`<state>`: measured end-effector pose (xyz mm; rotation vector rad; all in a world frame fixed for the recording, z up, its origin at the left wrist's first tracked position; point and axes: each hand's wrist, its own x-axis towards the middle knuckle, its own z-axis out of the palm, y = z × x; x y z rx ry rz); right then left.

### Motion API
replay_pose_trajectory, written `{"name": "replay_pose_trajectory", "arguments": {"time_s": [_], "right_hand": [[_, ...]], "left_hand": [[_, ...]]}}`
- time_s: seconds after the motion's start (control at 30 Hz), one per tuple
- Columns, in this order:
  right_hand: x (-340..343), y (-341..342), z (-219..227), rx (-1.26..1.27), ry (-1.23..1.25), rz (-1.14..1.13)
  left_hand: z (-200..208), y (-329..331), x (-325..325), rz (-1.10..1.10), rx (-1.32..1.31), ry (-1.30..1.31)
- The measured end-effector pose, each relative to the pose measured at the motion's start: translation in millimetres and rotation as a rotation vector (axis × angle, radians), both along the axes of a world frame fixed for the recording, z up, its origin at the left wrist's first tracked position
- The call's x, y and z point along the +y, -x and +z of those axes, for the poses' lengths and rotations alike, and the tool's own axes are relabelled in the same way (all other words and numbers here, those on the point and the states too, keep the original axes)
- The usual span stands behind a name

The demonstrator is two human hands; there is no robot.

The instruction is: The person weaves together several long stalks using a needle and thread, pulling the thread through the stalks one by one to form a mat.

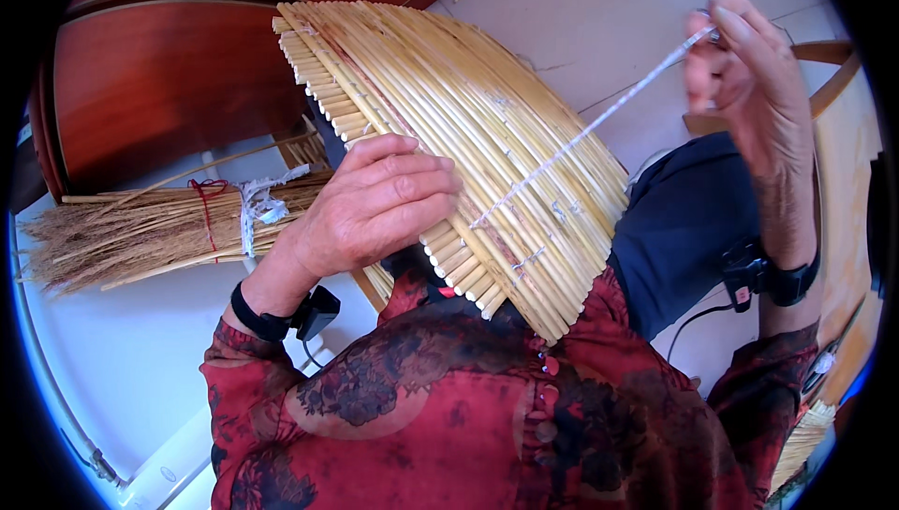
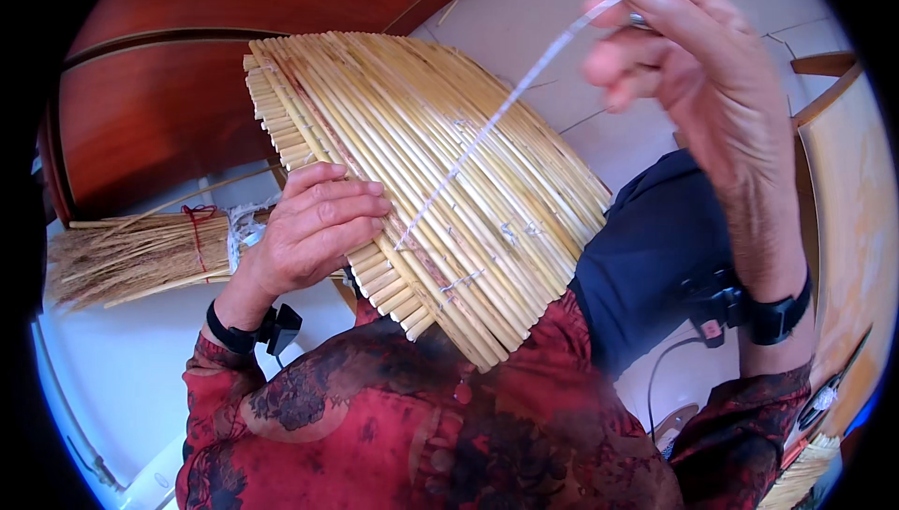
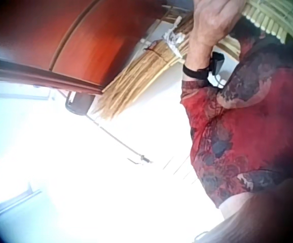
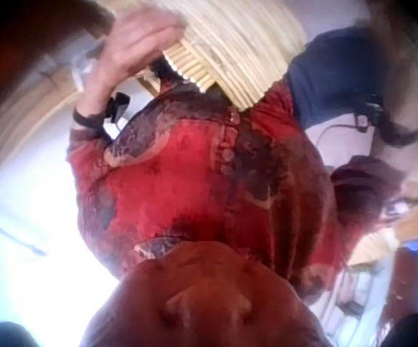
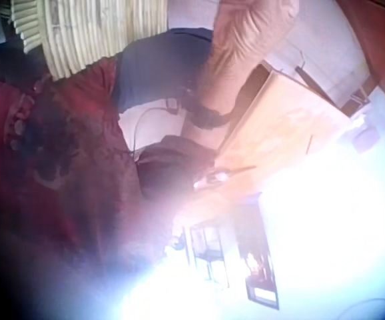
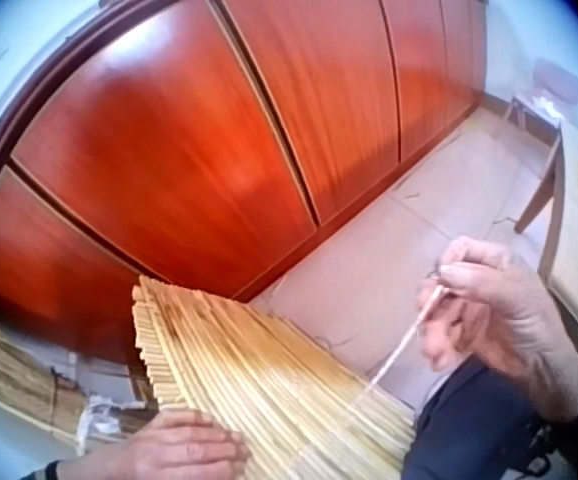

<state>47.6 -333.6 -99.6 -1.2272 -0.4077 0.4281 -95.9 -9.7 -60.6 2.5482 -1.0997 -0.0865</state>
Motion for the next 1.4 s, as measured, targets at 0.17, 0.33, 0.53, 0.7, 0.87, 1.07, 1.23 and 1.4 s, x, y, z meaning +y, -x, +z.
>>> {"name": "replay_pose_trajectory", "arguments": {"time_s": [0.17, 0.33, 0.53, 0.7, 0.87, 1.07, 1.23, 1.4], "right_hand": [[36, 10, 7, 0.266, -0.248, -0.060], [52, 19, 17, 0.184, -0.165, 0.190], [63, 71, -14, -0.231, 0.195, 0.374], [68, 85, -14, -0.410, 0.187, 0.350], [70, 89, -23, -0.590, 0.285, 0.370], [75, 84, -25, -0.544, 0.277, 0.397], [74, 80, -21, -0.549, 0.321, 0.446], [76, 76, -18, -0.536, 0.357, 0.501]], "left_hand": [[4, -1, 1, -0.034, 0.051, -0.016], [1, -2, 5, -0.062, 0.021, -0.058], [0, -1, 2, -0.056, 0.000, -0.051], [-1, 0, 3, -0.055, -0.015, -0.063], [0, 0, 1, -0.048, -0.020, -0.051], [1, -2, 0, -0.061, -0.023, -0.027], [0, -2, 2, -0.063, -0.024, -0.021], [-2, -1, 3, -0.063, -0.029, -0.013]]}}
